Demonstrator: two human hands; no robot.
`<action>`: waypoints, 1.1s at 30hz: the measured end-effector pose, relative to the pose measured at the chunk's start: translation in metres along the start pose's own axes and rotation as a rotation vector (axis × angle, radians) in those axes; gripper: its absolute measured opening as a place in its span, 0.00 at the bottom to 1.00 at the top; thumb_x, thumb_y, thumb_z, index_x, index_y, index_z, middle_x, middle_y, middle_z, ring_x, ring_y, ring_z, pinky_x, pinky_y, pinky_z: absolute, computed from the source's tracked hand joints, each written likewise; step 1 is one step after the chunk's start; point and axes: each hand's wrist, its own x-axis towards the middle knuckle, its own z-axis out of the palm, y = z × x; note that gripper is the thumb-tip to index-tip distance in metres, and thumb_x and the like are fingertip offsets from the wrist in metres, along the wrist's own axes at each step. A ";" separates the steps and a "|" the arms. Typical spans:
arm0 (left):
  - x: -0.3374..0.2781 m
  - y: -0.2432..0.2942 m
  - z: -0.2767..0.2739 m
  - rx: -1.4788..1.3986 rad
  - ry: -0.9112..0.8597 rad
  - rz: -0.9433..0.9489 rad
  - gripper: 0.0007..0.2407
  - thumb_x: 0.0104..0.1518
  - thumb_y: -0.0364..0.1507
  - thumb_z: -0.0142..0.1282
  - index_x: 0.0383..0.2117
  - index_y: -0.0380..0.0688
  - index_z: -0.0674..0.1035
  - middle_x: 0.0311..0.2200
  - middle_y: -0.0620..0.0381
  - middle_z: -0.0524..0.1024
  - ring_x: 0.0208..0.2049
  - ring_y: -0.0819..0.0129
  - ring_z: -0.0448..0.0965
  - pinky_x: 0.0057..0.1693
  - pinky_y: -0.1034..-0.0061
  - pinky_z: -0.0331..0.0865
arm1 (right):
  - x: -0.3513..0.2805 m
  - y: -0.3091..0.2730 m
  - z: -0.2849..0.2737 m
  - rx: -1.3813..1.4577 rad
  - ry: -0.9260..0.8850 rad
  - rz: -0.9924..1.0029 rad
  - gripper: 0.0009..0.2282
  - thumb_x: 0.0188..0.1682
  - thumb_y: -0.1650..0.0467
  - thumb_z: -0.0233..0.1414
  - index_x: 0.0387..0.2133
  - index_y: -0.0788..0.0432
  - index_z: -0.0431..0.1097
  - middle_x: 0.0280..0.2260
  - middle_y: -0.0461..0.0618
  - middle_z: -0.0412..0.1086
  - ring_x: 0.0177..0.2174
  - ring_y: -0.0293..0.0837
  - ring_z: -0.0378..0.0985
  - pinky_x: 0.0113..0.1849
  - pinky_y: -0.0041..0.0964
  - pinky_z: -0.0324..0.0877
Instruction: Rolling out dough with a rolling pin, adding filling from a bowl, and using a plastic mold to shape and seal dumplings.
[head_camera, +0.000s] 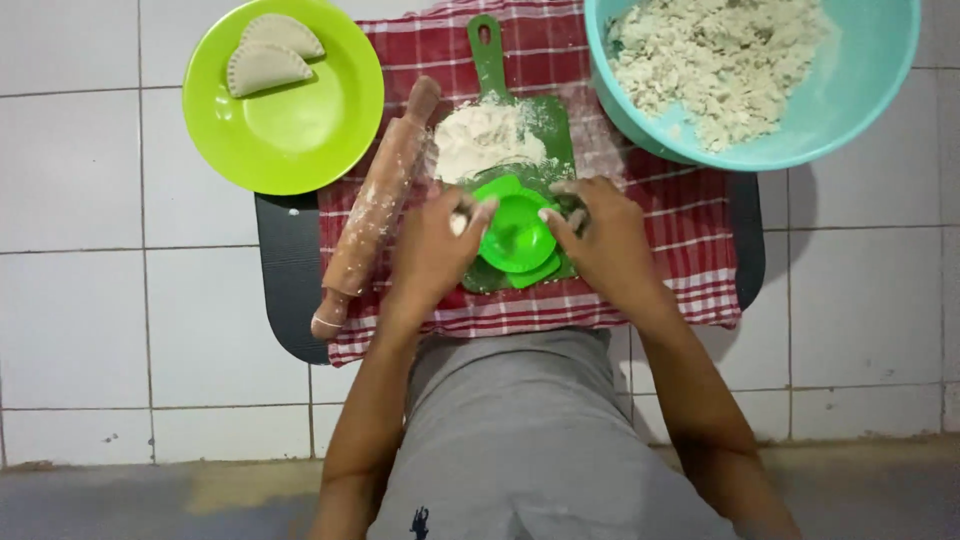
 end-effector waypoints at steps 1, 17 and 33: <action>-0.009 0.004 -0.010 0.216 -0.111 -0.120 0.13 0.59 0.41 0.59 0.30 0.45 0.82 0.30 0.42 0.83 0.37 0.40 0.83 0.41 0.48 0.73 | -0.004 0.007 0.005 -0.057 -0.027 0.047 0.12 0.48 0.67 0.63 0.42 0.59 0.77 0.31 0.55 0.71 0.33 0.58 0.78 0.36 0.49 0.71; 0.001 0.042 -0.038 0.092 0.002 -0.054 0.21 0.60 0.40 0.58 0.55 0.40 0.76 0.39 0.37 0.83 0.46 0.34 0.80 0.52 0.41 0.70 | 0.049 -0.021 0.003 0.246 0.156 0.178 0.10 0.48 0.74 0.62 0.41 0.64 0.72 0.33 0.63 0.75 0.26 0.51 0.83 0.26 0.36 0.76; 0.168 -0.003 -0.057 0.597 -0.130 0.126 0.10 0.60 0.33 0.56 0.40 0.41 0.82 0.33 0.47 0.74 0.27 0.50 0.75 0.35 0.55 0.70 | 0.191 0.013 0.062 -0.215 0.162 0.004 0.15 0.48 0.81 0.49 0.50 0.69 0.64 0.44 0.64 0.65 0.34 0.59 0.74 0.35 0.52 0.71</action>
